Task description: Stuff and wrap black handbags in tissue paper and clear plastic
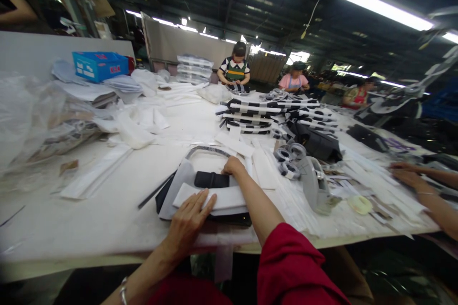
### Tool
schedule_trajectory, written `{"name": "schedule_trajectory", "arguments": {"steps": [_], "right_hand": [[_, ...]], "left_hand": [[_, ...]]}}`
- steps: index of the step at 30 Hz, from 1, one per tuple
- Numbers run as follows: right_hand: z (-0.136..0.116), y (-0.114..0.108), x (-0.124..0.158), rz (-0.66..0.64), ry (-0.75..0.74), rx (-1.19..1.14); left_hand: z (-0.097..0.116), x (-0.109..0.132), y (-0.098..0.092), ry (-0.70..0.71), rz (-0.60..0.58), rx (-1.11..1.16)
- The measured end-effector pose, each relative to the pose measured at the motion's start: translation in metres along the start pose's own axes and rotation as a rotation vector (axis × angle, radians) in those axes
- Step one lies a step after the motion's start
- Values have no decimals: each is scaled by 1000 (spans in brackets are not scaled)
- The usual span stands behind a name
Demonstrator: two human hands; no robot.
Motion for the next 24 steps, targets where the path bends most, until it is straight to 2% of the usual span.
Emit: {"name": "schedule_trajectory", "arguments": {"steps": [5, 14, 17, 21, 24], "right_hand": [[9, 6, 6, -87, 28, -290], [16, -31, 50, -28, -185, -823], [14, -36, 69, -49, -229, -878], [9, -39, 98, -88, -264, -831], [3, -44, 125, -17, -377, -716]], "left_hand": [[0, 0, 1, -5, 4, 7], [0, -1, 1, -7, 1, 23], [0, -1, 1, -10, 6, 27], [-1, -1, 1, -10, -6, 29], [-1, -1, 2, -4, -19, 36]]}}
Point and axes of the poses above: each hand's wrist, its own x-axis away from the middle knuckle, its own y-axis out of the palm, z = x × y, the point moved 9 cm from there along -x, towards the middle knuckle, and after that the axes turned 2 degrees about y, right-handed, at the moved point
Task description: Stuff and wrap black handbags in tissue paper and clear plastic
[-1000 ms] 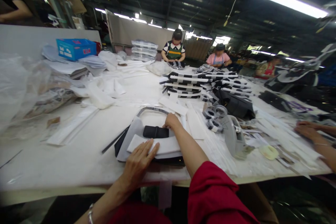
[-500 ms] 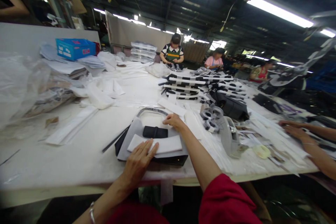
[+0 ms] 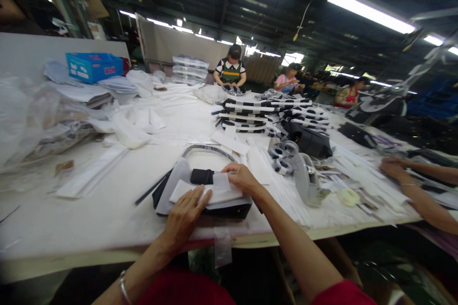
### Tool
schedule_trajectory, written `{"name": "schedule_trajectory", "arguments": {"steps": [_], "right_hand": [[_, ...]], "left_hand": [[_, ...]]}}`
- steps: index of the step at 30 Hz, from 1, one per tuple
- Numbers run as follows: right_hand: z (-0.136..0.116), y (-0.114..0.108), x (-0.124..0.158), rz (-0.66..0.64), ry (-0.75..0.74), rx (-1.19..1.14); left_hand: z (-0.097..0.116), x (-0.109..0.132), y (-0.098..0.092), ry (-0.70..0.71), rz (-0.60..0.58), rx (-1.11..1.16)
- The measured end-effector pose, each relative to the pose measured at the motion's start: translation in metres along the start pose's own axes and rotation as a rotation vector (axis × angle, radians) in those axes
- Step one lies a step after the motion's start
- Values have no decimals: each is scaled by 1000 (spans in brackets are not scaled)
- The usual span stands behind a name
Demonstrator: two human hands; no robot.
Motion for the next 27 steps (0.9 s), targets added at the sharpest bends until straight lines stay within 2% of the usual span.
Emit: {"name": "schedule_trajectory", "arguments": {"steps": [3, 7, 13, 17, 20, 24, 27], "right_hand": [[-17, 8, 26, 7, -217, 208], [-21, 21, 59, 32, -416, 433], [-28, 41, 96, 201, -686, 636], [-25, 53, 109, 213, -757, 684], [-21, 54, 113, 222, -758, 683], [-17, 52, 113, 223, -741, 667], [-15, 51, 114, 213, -738, 654]], "left_hand": [[0, 0, 1, -2, -7, 7], [0, -1, 2, -3, -39, 20], [5, -5, -1, 52, -122, -12], [16, -8, 0, 121, -184, -5], [21, -14, 5, 137, -283, 54], [18, -26, 3, 94, -400, 199], [15, -27, 0, 88, -407, 320]]}}
Point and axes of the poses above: each hand's wrist, its own x-axis away from the middle knuckle, its own y-axis out of the palm, z = x × y, the point moved 9 cm from there along -x, towards the middle knuckle, and after that the axes turned 2 degrees about y, right-handed, at the moved point
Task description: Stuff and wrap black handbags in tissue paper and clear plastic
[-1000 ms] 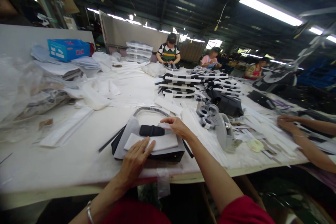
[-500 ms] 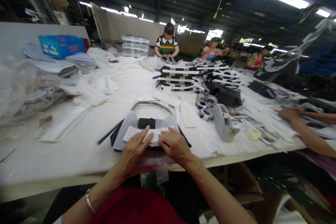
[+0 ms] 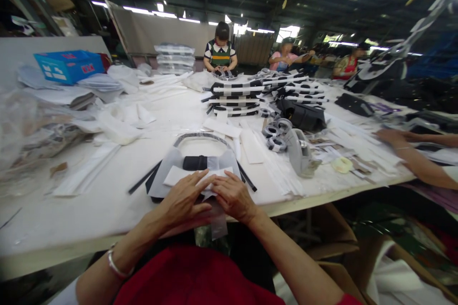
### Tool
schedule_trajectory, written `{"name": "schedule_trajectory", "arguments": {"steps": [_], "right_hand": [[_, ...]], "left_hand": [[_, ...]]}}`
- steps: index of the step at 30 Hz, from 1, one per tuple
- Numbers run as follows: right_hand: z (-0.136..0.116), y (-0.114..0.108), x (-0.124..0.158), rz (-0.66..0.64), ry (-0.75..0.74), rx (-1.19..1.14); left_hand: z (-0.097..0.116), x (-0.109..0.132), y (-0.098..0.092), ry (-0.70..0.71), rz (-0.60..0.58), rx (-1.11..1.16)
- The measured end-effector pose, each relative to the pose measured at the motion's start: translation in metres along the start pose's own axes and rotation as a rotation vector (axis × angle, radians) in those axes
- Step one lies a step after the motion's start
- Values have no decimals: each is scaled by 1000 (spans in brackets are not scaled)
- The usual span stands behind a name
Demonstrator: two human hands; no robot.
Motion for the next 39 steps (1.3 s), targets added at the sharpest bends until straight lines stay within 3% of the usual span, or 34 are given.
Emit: {"name": "schedule_trajectory", "arguments": {"steps": [5, 11, 17, 22, 27, 31, 39], "right_hand": [[-1, -1, 7, 9, -21, 4], [-4, -3, 9, -4, -32, 9], [-9, -7, 6, -66, -35, 35], [-30, -25, 44, -50, -71, 78], [-37, 0, 79, -165, -61, 160], [-32, 11, 68, -64, -8, 186], [-36, 9, 54, 59, -2, -4]], "left_hand": [[1, 10, 8, 56, 38, 81], [-19, 5, 16, -202, 12, 265], [-8, -4, 2, -309, 144, 202], [-2, -4, 1, -313, 156, 183], [-4, -2, 1, -299, 178, 184], [-6, -2, 3, -297, 172, 214], [-7, -2, 5, -306, 182, 242]]}}
Point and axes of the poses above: each hand's wrist, its own x-axis away from the middle knuckle, its own y-axis out of the palm, z = x × y, the point moved 9 cm from there along -x, towards the middle knuckle, and after that the axes turned 2 degrees about y, right-handed, at the moved point
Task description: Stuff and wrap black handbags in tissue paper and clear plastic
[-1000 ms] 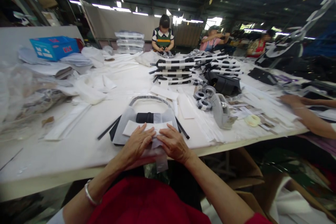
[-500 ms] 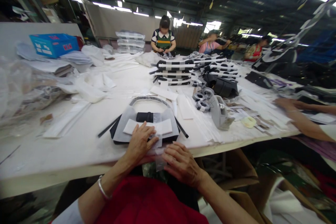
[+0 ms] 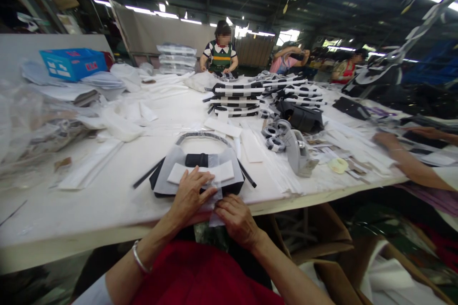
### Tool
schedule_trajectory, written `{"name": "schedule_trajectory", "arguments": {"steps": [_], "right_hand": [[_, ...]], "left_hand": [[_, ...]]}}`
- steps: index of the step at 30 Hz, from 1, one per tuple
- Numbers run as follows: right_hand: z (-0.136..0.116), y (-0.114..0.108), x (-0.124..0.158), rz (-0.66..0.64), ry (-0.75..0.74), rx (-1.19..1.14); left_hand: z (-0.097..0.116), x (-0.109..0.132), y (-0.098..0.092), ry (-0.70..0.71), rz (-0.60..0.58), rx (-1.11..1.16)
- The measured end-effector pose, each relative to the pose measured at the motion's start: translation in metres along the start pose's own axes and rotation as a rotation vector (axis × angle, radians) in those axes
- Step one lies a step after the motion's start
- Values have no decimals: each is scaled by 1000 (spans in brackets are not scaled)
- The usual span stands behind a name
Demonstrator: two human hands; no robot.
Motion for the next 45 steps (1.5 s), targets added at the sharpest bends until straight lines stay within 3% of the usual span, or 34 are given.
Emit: {"name": "schedule_trajectory", "arguments": {"steps": [13, 16, 19, 22, 26, 30, 33, 38, 45], "right_hand": [[-20, -6, 2, 60, 53, -60], [-25, -5, -1, 8, 80, -54], [-38, -6, -7, -122, 49, -105], [-43, -26, -19, -112, 23, -111], [-16, -52, -38, 57, 87, 112], [16, -33, -42, 33, 54, 192], [31, -22, -40, 92, 12, 169], [41, -19, -41, 155, -14, 138], [45, -14, -40, 76, 30, 148]], "left_hand": [[-1, 2, 1, 1, 24, -29], [1, 3, 1, 24, 26, -49], [2, 4, 1, 45, 41, -67], [1, 5, 1, 55, 68, -80], [0, 5, 4, 84, 86, -117], [0, 6, 5, 123, 131, -174], [-2, 6, 6, 136, 155, -210], [-5, 5, 12, 182, 131, -284], [-7, 10, 13, 272, 162, -345]]}}
Point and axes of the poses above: each hand's wrist, its own x-axis away from the middle knuckle, its own y-axis out of the palm, z = x × y, the point moved 9 cm from there along -x, towards the middle knuckle, and after that the axes turned 2 degrees about y, right-handed, at the moved point
